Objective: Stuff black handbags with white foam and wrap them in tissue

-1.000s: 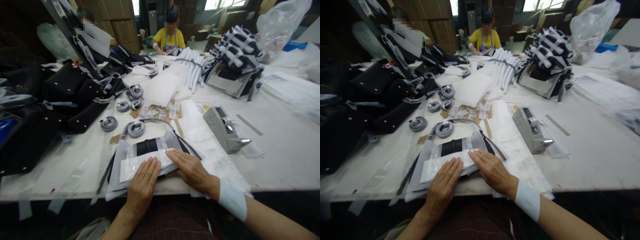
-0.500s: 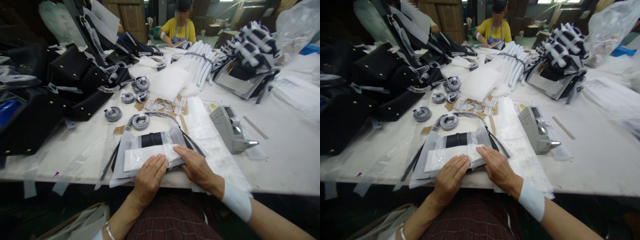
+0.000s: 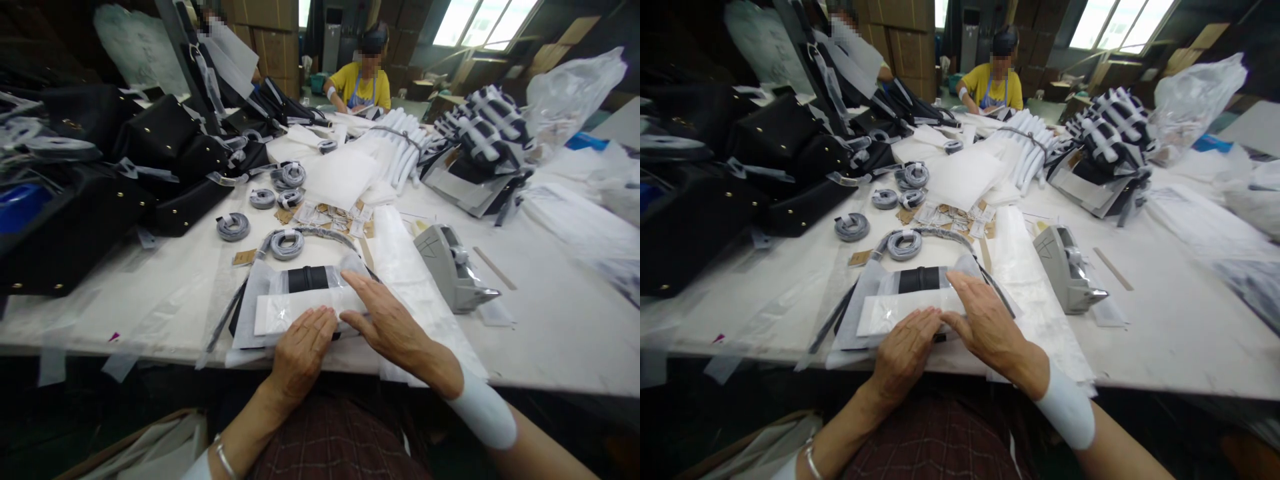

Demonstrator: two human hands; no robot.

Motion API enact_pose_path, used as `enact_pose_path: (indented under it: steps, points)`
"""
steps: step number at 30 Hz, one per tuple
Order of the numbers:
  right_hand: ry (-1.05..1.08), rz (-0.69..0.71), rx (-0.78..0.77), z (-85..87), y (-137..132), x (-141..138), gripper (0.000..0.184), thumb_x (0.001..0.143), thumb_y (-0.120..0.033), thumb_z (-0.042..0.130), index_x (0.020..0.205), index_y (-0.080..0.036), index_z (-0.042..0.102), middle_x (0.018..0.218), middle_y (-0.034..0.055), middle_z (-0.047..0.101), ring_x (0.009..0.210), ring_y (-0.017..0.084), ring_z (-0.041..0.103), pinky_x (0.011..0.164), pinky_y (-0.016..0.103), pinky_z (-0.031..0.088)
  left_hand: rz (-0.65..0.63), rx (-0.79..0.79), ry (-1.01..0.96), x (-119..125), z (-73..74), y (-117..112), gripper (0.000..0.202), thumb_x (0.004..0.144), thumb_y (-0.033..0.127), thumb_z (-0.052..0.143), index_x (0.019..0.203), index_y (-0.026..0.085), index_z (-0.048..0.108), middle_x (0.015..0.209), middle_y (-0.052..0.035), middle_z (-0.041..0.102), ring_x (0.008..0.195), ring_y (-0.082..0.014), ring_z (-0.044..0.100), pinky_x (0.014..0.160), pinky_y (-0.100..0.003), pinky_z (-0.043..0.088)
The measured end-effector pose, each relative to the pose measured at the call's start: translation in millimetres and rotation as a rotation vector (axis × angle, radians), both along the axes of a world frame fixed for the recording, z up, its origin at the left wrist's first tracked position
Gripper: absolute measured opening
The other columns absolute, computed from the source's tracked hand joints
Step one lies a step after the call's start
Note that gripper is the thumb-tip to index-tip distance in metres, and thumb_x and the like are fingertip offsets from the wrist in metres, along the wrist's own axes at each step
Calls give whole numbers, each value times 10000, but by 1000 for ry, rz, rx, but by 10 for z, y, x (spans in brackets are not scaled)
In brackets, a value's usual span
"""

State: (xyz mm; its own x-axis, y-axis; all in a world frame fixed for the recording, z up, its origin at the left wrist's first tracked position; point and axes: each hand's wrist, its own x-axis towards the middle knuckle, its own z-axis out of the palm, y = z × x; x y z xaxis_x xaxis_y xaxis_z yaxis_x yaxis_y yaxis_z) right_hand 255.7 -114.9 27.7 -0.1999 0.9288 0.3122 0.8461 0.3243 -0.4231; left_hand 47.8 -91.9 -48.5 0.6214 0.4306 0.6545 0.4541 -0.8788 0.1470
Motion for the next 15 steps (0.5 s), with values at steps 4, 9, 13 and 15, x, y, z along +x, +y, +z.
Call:
enact_pose_path:
  steps: [4, 9, 13, 15]
  points:
    - [23, -57, -35, -154, 248, -35, 406, 991, -292, 465, 1387, -215, 510, 1276, 107, 649, 1188, 273, 606, 1027, 471, 499, -12, 13, -21, 2, -3, 4, 281, 973, 83, 431, 1185, 117, 614, 1267, -99, 668, 1267, -193, 560, 1073, -365, 483]
    - [-202, -39, -35, -323, 351, -207, 393, 1005, -308, 454, 1348, -143, 549, 1399, 160, 560, 1321, 325, 487, 1116, 559, 366, -13, 36, -29, 4, -11, 13, 242, 971, 96, 455, 1119, 122, 645, 1259, -85, 675, 1256, -182, 569, 1090, -350, 465]
    - [-257, -61, -33, -475, 331, -284, 419, 1019, -319, 429, 1406, -175, 506, 1490, 134, 468, 1412, 315, 372, 1162, 578, 275, -11, 16, 18, -4, -16, 21, 260, 980, 103, 435, 1135, 125, 642, 1270, -81, 669, 1277, -174, 550, 1114, -345, 437]
    - [-241, -80, -16, -532, 327, -271, 429, 1026, -309, 398, 1427, -184, 483, 1508, 125, 445, 1424, 301, 354, 1169, 574, 260, -16, 22, 33, 1, -33, 22, 259, 977, 102, 441, 1138, 126, 642, 1265, -80, 672, 1278, -176, 549, 1117, -346, 431]
